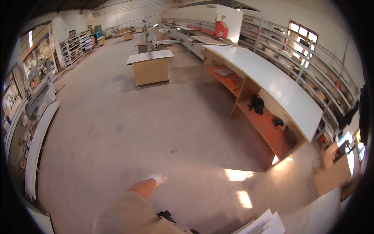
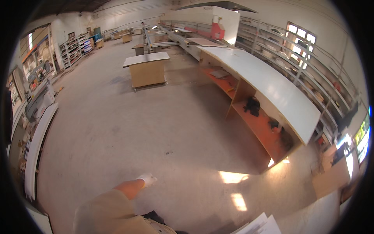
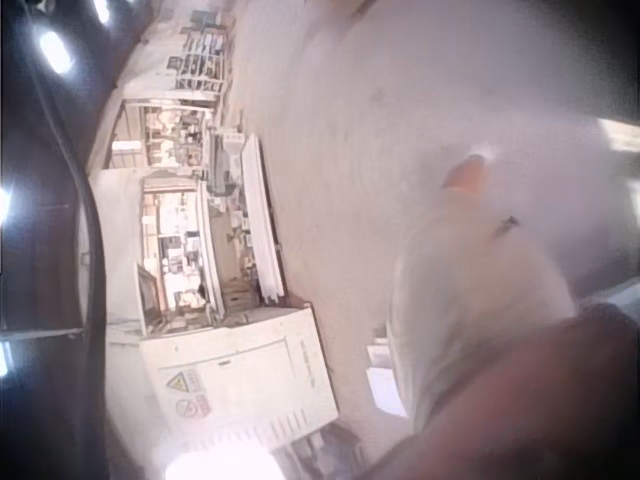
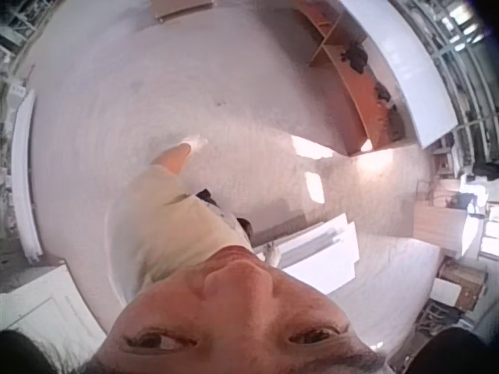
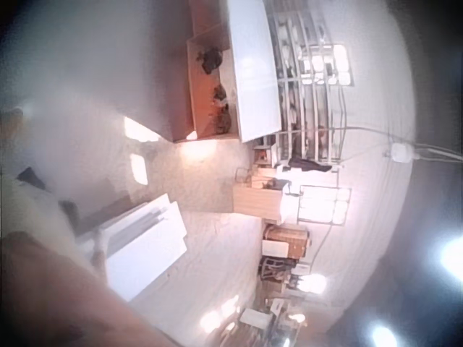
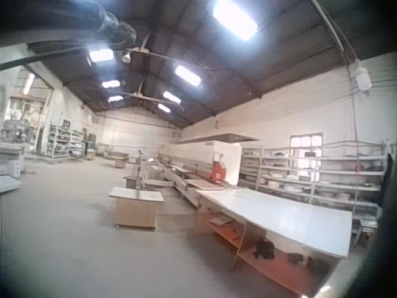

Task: The person repeatedly picks up large white panels from a workbench and carries them to a stack on the floor. The person places each panel on top of the others, building a neat pile.

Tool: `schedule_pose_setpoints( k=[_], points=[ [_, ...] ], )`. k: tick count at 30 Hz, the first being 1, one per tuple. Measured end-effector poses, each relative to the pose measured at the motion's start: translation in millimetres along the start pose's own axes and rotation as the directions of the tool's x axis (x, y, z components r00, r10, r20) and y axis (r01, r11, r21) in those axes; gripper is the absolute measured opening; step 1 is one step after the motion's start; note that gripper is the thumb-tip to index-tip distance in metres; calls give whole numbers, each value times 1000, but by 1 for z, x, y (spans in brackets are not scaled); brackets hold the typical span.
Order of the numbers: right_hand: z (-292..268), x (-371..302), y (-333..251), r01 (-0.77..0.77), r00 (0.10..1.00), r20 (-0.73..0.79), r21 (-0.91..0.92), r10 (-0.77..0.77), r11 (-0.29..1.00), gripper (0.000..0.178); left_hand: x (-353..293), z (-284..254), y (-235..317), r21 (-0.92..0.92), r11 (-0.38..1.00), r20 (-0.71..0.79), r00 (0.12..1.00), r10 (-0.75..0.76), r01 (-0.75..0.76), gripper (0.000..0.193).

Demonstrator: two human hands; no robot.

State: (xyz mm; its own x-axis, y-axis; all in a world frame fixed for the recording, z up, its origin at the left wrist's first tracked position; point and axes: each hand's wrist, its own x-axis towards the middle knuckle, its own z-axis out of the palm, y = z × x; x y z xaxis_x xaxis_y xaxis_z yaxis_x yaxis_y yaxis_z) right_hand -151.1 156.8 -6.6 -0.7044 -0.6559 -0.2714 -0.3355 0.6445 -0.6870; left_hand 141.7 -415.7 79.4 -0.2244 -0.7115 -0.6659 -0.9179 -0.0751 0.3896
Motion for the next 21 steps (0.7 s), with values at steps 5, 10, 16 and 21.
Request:
schedule_pose_setpoints(
  k=[5, 10, 16, 21],
  points=[
    [-25, 203, -5, 119, 964, 251, -119, -86, 986, 31, 52, 22, -84, -299, 942, -194, 957, -215, 151, 59],
    [-71, 395, 103, 594, 800, 514, -605, -311, 530, 29, 60, 47, 65, -318, 946, 133, 991, -19, 60, 54],
    [-69, 614, -23, 718, 674, 613, -413, -412, 561, 25, 98, 6, 139, -702, 707, 53, 997, -63, 82, 47],
    [-52, 728, -297, 665, 744, 620, -654, -249, 361, 27, 141, -19, 143, -671, 698, 135, 967, -216, 250, 41]
  ],
)
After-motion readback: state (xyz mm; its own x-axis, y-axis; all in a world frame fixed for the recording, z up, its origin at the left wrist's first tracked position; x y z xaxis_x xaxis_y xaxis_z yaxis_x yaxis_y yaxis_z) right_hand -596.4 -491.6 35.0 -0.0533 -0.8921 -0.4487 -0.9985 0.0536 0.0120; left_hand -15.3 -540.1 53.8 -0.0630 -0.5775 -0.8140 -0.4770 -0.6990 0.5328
